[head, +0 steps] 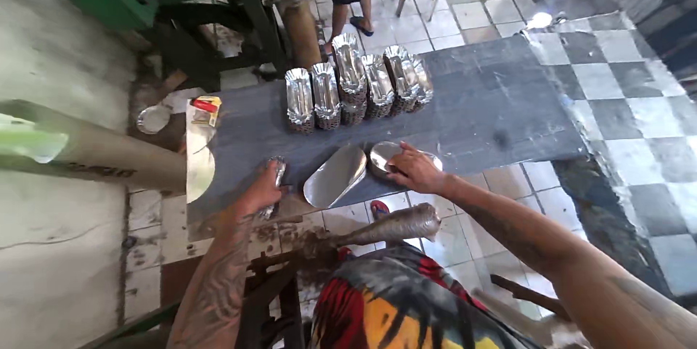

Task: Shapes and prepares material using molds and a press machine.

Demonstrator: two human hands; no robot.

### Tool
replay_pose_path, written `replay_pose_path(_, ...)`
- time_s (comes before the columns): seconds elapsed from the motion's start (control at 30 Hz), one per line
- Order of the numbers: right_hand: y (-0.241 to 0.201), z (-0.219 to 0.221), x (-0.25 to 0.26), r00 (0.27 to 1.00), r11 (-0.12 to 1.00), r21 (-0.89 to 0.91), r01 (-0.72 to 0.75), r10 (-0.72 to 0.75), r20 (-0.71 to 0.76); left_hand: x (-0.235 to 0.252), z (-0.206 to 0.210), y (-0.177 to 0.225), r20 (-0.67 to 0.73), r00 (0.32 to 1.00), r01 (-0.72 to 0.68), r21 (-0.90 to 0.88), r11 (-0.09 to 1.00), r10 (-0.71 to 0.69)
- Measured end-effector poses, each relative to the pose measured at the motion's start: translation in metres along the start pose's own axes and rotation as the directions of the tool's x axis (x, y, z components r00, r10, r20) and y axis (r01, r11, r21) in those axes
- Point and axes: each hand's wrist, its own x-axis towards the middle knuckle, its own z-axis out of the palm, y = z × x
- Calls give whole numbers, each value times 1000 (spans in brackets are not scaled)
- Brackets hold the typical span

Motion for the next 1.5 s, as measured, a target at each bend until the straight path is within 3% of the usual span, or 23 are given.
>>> replay_pose_path(0.07, 8, -7, 0, 1000, 987, 159, -11, 10, 11, -8, -5, 27, -150, 989, -4, -60, 998, -5)
replay_pose_path(0.13, 11, -11, -2, 999, 967, 253, -35, 23, 49, -27, 1, 79, -247, 969, -36, -126, 991, 4)
replay_pose_path(0.2, 13, -14, -1, 998, 960, 278, -26, 11, 55, -34, 23, 134, -209, 977, -60, -65, 996, 46)
replay_pose_path(0.27, 12, -16, 0, 999, 961, 276, -15, 2, 48, -22, 53, 162, -70, 992, -93, 96, 991, 100)
replay_pose_path(0.37, 11, -8, -1, 1000, 968, 250, -2, 1, 5, 6, 75, 144, 118, 972, -217, 114, 970, 204)
replay_pose_path(0.43, 13, -4, -1, 999, 955, 295, 2, 9, -36, 21, 59, 130, 292, 911, -282, -71, 957, 291)
replay_pose_path(0.53, 22, -16, -2, 998, 851, 524, -30, 52, -26, 30, 38, 132, 465, 829, -228, -224, 948, 309)
replay_pose_path(0.63, 22, -18, -1, 992, 821, 569, -49, 106, -67, 33, 34, 133, 510, 807, -176, -274, 946, 298)
replay_pose_path(0.77, -24, -53, 3, 948, 938, 331, -104, 194, -251, 31, 33, 136, 538, 800, -99, -315, 944, 264)
replay_pose_path(0.8, -35, -71, 10, 952, 958, 258, -126, 190, -241, 32, 32, 137, 541, 798, -85, -335, 938, 266)
replay_pose_path(0.9, -51, -81, 23, 969, 964, 105, -246, 241, 53, 24, 34, 140, 549, 797, -57, -349, 935, 254)
replay_pose_path(0.97, -53, -70, 15, 955, 933, 203, -296, 282, 97, 24, 37, 138, 480, 831, -129, -325, 937, 281)
replay_pose_path(1.0, -62, -68, 3, 941, 865, 380, -328, 334, 53, 24, 41, 135, 419, 861, -172, -295, 940, 289)
replay_pose_path(1.03, -78, -65, -11, 895, 695, 614, -375, 443, 45, 21, 48, 132, 325, 902, -215, -234, 948, 285)
replay_pose_path(1.1, -123, -40, -42, 768, 166, 937, -307, 625, 141, -4, 50, 145, 202, 949, -229, -89, 969, 242)
replay_pose_path(1.13, -142, -25, -55, 740, -27, 967, -252, 639, 211, -27, 47, 153, 128, 956, -261, -48, 964, 265)
replay_pose_path(1.2, -171, -4, -70, 742, -172, 966, -192, 619, 257, -87, 32, 162, -40, 949, -315, -181, 932, 313)
replay_pose_path(1.27, -183, -1, -65, 761, -150, 975, -164, 609, 221, -131, 32, 156, -190, 950, -311, -556, 771, 246)
replay_pose_path(1.33, -188, -5, -45, 773, -135, 982, -130, 607, 186, -157, 44, 154, -145, 988, -156, -853, 499, 62)
replay_pose_path(1.43, -202, -8, -10, 817, -129, 977, -172, 536, 215, -166, 70, 145, 8, 989, 40, -975, 220, -147)
replay_pose_path(1.5, -206, -10, -1, 870, -141, 954, -266, 391, 301, -173, 79, 139, 36, 977, 42, -999, 26, -209)
